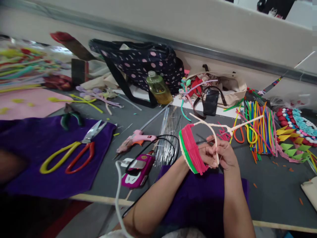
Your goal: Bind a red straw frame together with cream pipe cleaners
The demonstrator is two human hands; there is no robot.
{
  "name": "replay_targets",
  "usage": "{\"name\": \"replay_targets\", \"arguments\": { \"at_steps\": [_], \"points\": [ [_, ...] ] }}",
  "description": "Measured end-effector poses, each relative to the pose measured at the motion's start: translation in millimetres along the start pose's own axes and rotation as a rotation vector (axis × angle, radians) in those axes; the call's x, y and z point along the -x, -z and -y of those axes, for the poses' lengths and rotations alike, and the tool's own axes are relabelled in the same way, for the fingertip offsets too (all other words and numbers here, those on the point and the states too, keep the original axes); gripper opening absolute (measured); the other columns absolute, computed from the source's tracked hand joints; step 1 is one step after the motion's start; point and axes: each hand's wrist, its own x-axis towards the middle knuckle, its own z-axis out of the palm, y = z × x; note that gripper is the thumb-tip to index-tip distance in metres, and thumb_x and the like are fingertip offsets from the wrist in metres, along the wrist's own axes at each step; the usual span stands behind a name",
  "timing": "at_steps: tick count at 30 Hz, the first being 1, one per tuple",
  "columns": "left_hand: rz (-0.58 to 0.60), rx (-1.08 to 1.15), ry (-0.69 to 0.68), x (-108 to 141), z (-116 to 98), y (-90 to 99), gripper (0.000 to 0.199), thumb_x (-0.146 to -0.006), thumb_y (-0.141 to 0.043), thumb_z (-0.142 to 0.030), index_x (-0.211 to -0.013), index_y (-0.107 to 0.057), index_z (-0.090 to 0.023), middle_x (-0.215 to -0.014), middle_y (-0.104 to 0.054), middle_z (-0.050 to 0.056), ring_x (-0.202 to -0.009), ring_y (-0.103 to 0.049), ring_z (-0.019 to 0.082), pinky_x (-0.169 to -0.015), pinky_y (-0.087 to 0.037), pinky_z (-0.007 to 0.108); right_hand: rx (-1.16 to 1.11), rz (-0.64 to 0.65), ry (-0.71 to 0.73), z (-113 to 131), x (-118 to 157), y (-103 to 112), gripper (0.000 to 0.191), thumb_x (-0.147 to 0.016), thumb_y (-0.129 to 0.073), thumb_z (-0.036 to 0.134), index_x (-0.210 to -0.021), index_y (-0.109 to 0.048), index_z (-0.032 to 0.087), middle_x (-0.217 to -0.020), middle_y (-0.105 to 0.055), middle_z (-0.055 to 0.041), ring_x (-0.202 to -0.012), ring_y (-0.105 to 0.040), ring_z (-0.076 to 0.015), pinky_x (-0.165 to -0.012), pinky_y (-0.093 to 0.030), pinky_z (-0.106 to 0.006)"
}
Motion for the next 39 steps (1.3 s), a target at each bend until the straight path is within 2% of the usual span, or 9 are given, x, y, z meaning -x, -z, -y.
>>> {"name": "replay_targets", "arguments": {
  "at_steps": [5, 8, 13, 16, 22, 28, 35, 39],
  "points": [
    [-0.103, 0.022, -0.115, 2.8, -6.5, -0.4, 0.028, -0.052, -0.086, -0.032, -0.064, -0.071, -0.011, -0.056, -0.062, 0.002, -0.051, -0.054, 0.009, -0.053, -0.042, 0.022, -0.031, -0.131, -0.092, -2.5, -8.6, -2.9, 0.023, -0.063, -0.075, 0.038, -0.077, -0.069, 0.020, -0.077, -0.068, -0.0018, -0.065, -0.063, -0.0158, -0.061, -0.054, -0.030],
    [-0.207, 0.044, -0.166, 4.1, -9.1, 1.5, 0.029, -0.052, -0.085, -0.034, -0.062, -0.070, -0.011, -0.053, -0.060, 0.002, -0.049, -0.051, 0.008, -0.051, -0.040, 0.022, -0.122, -0.221, -0.103, -6.6, -14.9, -0.4, 0.015, -0.066, -0.070, 0.032, -0.072, -0.066, 0.019, -0.069, -0.065, 0.0011, -0.058, -0.059, -0.0125, -0.052, -0.051, -0.024],
    [-0.369, 0.070, -0.251, 3.4, -10.5, 4.1, 0.034, -0.050, -0.086, -0.037, -0.060, -0.069, -0.010, -0.052, -0.059, 0.002, -0.048, -0.049, 0.008, -0.050, -0.037, 0.022, -0.195, -0.331, -0.079, -11.7, -19.4, 5.6, 0.013, -0.069, -0.066, 0.031, -0.071, -0.060, 0.020, -0.066, -0.063, 0.0029, -0.048, -0.053, -0.0096, -0.041, -0.044, -0.021],
    [-0.448, 0.064, -0.326, 2.3, -9.6, 5.0, 0.035, -0.053, -0.084, -0.039, -0.061, -0.068, -0.009, -0.053, -0.058, 0.001, -0.047, -0.047, 0.007, -0.048, -0.036, 0.021, -0.200, -0.393, -0.021, -10.8, -19.4, 2.6, 0.017, -0.070, -0.070, 0.031, -0.071, -0.058, 0.020, -0.064, -0.062, 0.0034, -0.045, -0.049, -0.0068, -0.037, -0.038, -0.017],
    [-0.635, 0.018, -0.470, 0.7, -6.7, 9.3, 0.030, -0.060, -0.081, -0.038, -0.063, -0.068, -0.011, -0.055, -0.055, 0.000, -0.048, -0.045, 0.006, -0.047, -0.035, 0.019, -0.132, -0.438, 0.149, -7.6, -16.2, -12.4, 0.025, -0.070, -0.075, 0.036, -0.073, -0.058, 0.018, -0.063, -0.060, 0.0039, -0.050, -0.054, -0.0073, -0.043, -0.042, -0.018],
    [-0.790, -0.007, -0.524, -1.0, -6.1, 10.4, 0.026, -0.063, -0.078, -0.037, -0.064, -0.069, -0.012, -0.057, -0.056, 0.000, -0.051, -0.046, 0.007, -0.049, -0.035, 0.020, 0.009, -0.546, 0.313, -10.3, -14.6, -20.4, 0.024, -0.074, -0.071, 0.038, -0.075, -0.059, 0.018, -0.063, -0.061, 0.0028, -0.051, -0.057, -0.0085, -0.046, -0.043, -0.019],
    [-0.879, 0.021, -0.497, -5.7, -1.4, 13.4, 0.023, -0.064, -0.076, -0.035, -0.066, -0.070, -0.013, -0.059, -0.062, 0.002, -0.055, -0.053, 0.010, -0.053, -0.039, 0.021, 0.324, -0.678, 0.560, -12.5, -7.1, -32.5, 0.018, -0.082, -0.063, 0.037, -0.080, -0.059, 0.019, -0.069, -0.065, 0.0002, -0.053, -0.059, -0.0113, -0.055, -0.048, -0.024],
    [-0.870, 0.073, -0.418, -9.3, 2.4, 13.2, 0.026, -0.060, -0.078, -0.036, -0.069, -0.071, -0.012, -0.058, -0.063, 0.002, -0.053, -0.054, 0.010, -0.051, -0.039, 0.021, 0.478, -0.673, 0.669, -14.4, 0.2, -35.3, 0.014, -0.084, -0.061, 0.034, -0.081, -0.060, 0.021, -0.076, -0.063, -0.0012, -0.057, -0.060, -0.0121, -0.058, -0.048, -0.027]
  ]
}}
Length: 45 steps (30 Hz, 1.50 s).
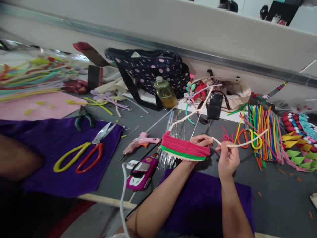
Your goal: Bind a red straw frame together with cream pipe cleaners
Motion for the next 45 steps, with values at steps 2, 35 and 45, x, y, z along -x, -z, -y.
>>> {"name": "replay_targets", "arguments": {
  "at_steps": [2, 35, 45],
  "points": [
    [0.033, -0.020, 0.035, 0.6, 0.8, -1.1, 0.029, -0.060, -0.079, -0.037, -0.071, -0.071, -0.011, -0.056, -0.062, 0.002, -0.049, -0.052, 0.009, -0.049, -0.039, 0.020, 0.026, 0.010, 0.059, -2.2, 1.4, 3.3, 0.011, -0.084, -0.061, 0.033, -0.081, -0.061, 0.022, -0.078, -0.063, -0.0016, -0.059, -0.060, -0.0131, -0.061, -0.049, -0.029],
    [0.329, -0.513, -0.365, 4.6, -2.5, 4.8, 0.026, -0.082, -0.059, -0.034, -0.071, -0.071, -0.014, -0.064, -0.058, 0.002, -0.062, -0.051, 0.011, -0.060, -0.038, 0.021, 0.034, 0.369, -0.130, -6.6, -16.1, 15.0, 0.031, -0.084, -0.059, 0.034, -0.058, -0.062, 0.017, -0.049, -0.044, 0.0051, -0.047, -0.039, -0.0089, -0.051, -0.031, -0.025],
    [0.575, -0.365, -0.070, 3.6, 6.7, 5.3, 0.025, -0.070, -0.072, -0.036, -0.078, -0.074, -0.013, -0.068, -0.061, 0.003, -0.060, -0.053, 0.011, -0.056, -0.040, 0.021, -0.151, 0.267, -0.388, -7.9, -27.8, 16.2, 0.043, -0.072, -0.069, 0.033, -0.114, -0.060, 0.023, -0.091, -0.069, -0.0038, -0.081, -0.063, -0.0172, -0.069, -0.047, -0.028]
  ]
}}
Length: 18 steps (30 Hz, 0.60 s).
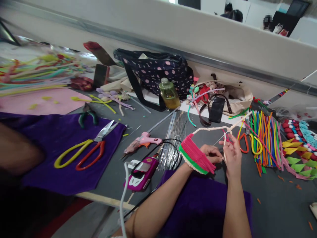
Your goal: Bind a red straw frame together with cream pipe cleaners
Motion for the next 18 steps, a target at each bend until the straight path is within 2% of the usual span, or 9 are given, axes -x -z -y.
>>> {"name": "replay_targets", "arguments": {
  "at_steps": [3, 5, 8, 10, 13, 18],
  "points": [
    [0.017, 0.063, 0.016, 0.9, 0.2, 0.0, 0.025, -0.067, -0.075, -0.036, -0.077, -0.075, -0.014, -0.065, -0.059, 0.002, -0.059, -0.051, 0.010, -0.056, -0.040, 0.021, -0.021, 0.111, -0.134, 0.0, 0.6, 4.9, 0.027, -0.074, -0.067, 0.038, -0.091, -0.072, 0.018, -0.084, -0.071, -0.0049, -0.070, -0.061, -0.0158, -0.063, -0.046, -0.027],
    [0.017, 0.141, 0.020, 1.8, -3.2, -0.1, 0.026, -0.064, -0.078, -0.037, -0.075, -0.075, -0.013, -0.067, -0.059, 0.002, -0.059, -0.051, 0.009, -0.056, -0.040, 0.021, -0.114, 0.117, -0.156, -2.7, -0.2, 7.2, 0.031, -0.076, -0.065, 0.043, -0.091, -0.073, 0.018, -0.083, -0.071, -0.0051, -0.068, -0.061, -0.0145, -0.061, -0.046, -0.026],
    [0.030, 0.251, 0.024, 3.0, -9.8, -0.8, 0.030, -0.060, -0.081, -0.038, -0.072, -0.074, -0.012, -0.066, -0.059, 0.002, -0.059, -0.052, 0.009, -0.057, -0.041, 0.021, -0.261, 0.007, -0.157, -8.2, -3.2, 7.5, 0.033, -0.074, -0.068, 0.044, -0.094, -0.072, 0.018, -0.090, -0.072, -0.0059, -0.069, -0.061, -0.0125, -0.061, -0.047, -0.024],
    [0.040, 0.291, 0.022, 3.2, -12.3, -1.2, 0.031, -0.059, -0.081, -0.038, -0.072, -0.074, -0.011, -0.063, -0.059, 0.002, -0.056, -0.051, 0.008, -0.055, -0.040, 0.021, -0.307, -0.082, -0.178, -11.5, -5.6, 6.5, 0.031, -0.069, -0.074, 0.039, -0.091, -0.071, 0.017, -0.085, -0.071, -0.0043, -0.063, -0.059, -0.0099, -0.055, -0.046, -0.021],
    [0.048, 0.330, 0.014, 2.4, -12.5, -1.4, 0.031, -0.060, -0.082, -0.037, -0.074, -0.074, -0.011, -0.065, -0.061, 0.003, -0.056, -0.053, 0.009, -0.053, -0.040, 0.021, -0.359, -0.141, -0.220, -15.1, -9.1, 5.7, 0.030, -0.062, -0.080, 0.030, -0.086, -0.068, 0.016, -0.070, -0.067, 0.0013, -0.052, -0.054, -0.0062, -0.046, -0.041, -0.017],
    [0.045, 0.463, 0.023, 1.2, -12.0, -1.9, 0.031, -0.054, -0.085, -0.035, -0.068, -0.071, -0.011, -0.069, -0.063, 0.004, -0.057, -0.058, 0.011, -0.057, -0.045, 0.024, -0.396, -0.244, -0.170, -19.3, -14.2, 10.8, 0.032, -0.058, -0.082, 0.025, -0.078, -0.058, 0.019, -0.067, -0.064, 0.0052, -0.052, -0.055, -0.0063, -0.045, -0.042, -0.016]
  ]
}}
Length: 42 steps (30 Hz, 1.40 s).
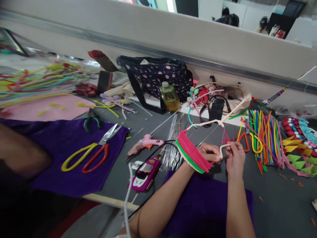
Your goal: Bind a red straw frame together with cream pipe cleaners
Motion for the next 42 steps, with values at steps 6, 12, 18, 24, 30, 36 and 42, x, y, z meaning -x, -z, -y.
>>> {"name": "replay_targets", "arguments": {
  "at_steps": [6, 12, 18, 24, 30, 36, 42],
  "points": [
    [-0.045, 0.070, 0.106, 0.5, 0.9, -1.9, 0.035, -0.053, -0.085, -0.035, -0.072, -0.071, -0.010, -0.066, -0.064, 0.003, -0.056, -0.058, 0.011, -0.062, -0.051, 0.028, 0.071, 0.122, 0.013, 0.5, 3.4, 1.7, 0.024, -0.072, -0.073, 0.038, -0.079, -0.060, 0.019, -0.091, -0.071, -0.0033, -0.065, -0.062, -0.0110, -0.052, -0.048, -0.021],
    [-0.045, 0.166, 0.151, 0.7, -1.3, -3.0, 0.040, -0.045, -0.088, -0.037, -0.065, -0.069, -0.008, -0.054, -0.061, 0.001, -0.048, -0.055, 0.009, -0.059, -0.053, 0.029, 0.254, 0.372, -0.159, 1.5, 15.7, -8.0, 0.036, -0.077, -0.064, 0.054, -0.083, -0.070, 0.019, -0.096, -0.071, -0.0100, -0.076, -0.065, -0.0210, -0.059, -0.053, -0.032],
    [0.099, 0.184, 0.247, 1.9, 1.1, -3.2, 0.039, -0.046, -0.089, -0.035, -0.068, -0.071, -0.008, -0.052, -0.061, 0.002, -0.046, -0.057, 0.011, -0.054, -0.054, 0.027, 0.129, 0.466, -0.130, 1.8, 21.6, -7.8, 0.032, -0.074, -0.068, 0.050, -0.094, -0.070, 0.025, -0.099, -0.068, -0.0047, -0.089, -0.062, -0.0180, -0.073, -0.053, -0.031],
    [0.105, 0.195, 0.245, 1.1, 7.5, -3.2, 0.037, -0.047, -0.089, -0.033, -0.069, -0.072, -0.008, -0.056, -0.064, 0.003, -0.047, -0.057, 0.010, -0.056, -0.055, 0.027, 0.088, 0.427, -0.110, 1.1, 19.4, -6.1, 0.028, -0.071, -0.068, 0.050, -0.071, -0.057, 0.025, -0.082, -0.060, 0.0014, -0.074, -0.058, -0.0148, -0.062, -0.051, -0.029],
    [0.049, 0.174, 0.222, 2.2, 5.3, -4.3, 0.037, -0.046, -0.088, -0.035, -0.067, -0.070, -0.009, -0.057, -0.063, 0.002, -0.049, -0.057, 0.010, -0.061, -0.053, 0.029, 0.118, 0.326, -0.183, -1.2, 16.0, -9.5, 0.023, -0.072, -0.069, 0.042, -0.073, -0.059, 0.021, -0.070, -0.057, 0.0024, -0.054, -0.050, -0.0097, -0.044, -0.041, -0.021],
    [0.029, 0.110, 0.195, 5.6, -7.7, -11.0, 0.040, -0.044, -0.088, -0.040, -0.063, -0.069, -0.009, -0.055, -0.062, 0.003, -0.051, -0.057, 0.012, -0.055, -0.044, 0.023, 0.227, 0.260, -0.210, -9.7, 11.9, -5.2, 0.026, -0.071, -0.070, 0.043, -0.077, -0.064, 0.018, -0.061, -0.056, 0.0019, -0.048, -0.049, -0.0108, -0.041, -0.038, -0.022],
    [0.025, 0.057, 0.104, 5.4, -16.4, -10.9, 0.035, -0.049, -0.086, -0.038, -0.059, -0.069, -0.010, -0.058, -0.063, 0.004, -0.053, -0.055, 0.011, -0.054, -0.042, 0.023, 0.269, 0.242, -0.135, -11.1, 8.7, -7.6, 0.021, -0.070, -0.071, 0.038, -0.071, -0.064, 0.018, -0.056, -0.052, 0.0030, -0.050, -0.048, -0.0111, -0.047, -0.040, -0.023]
  ]
}}
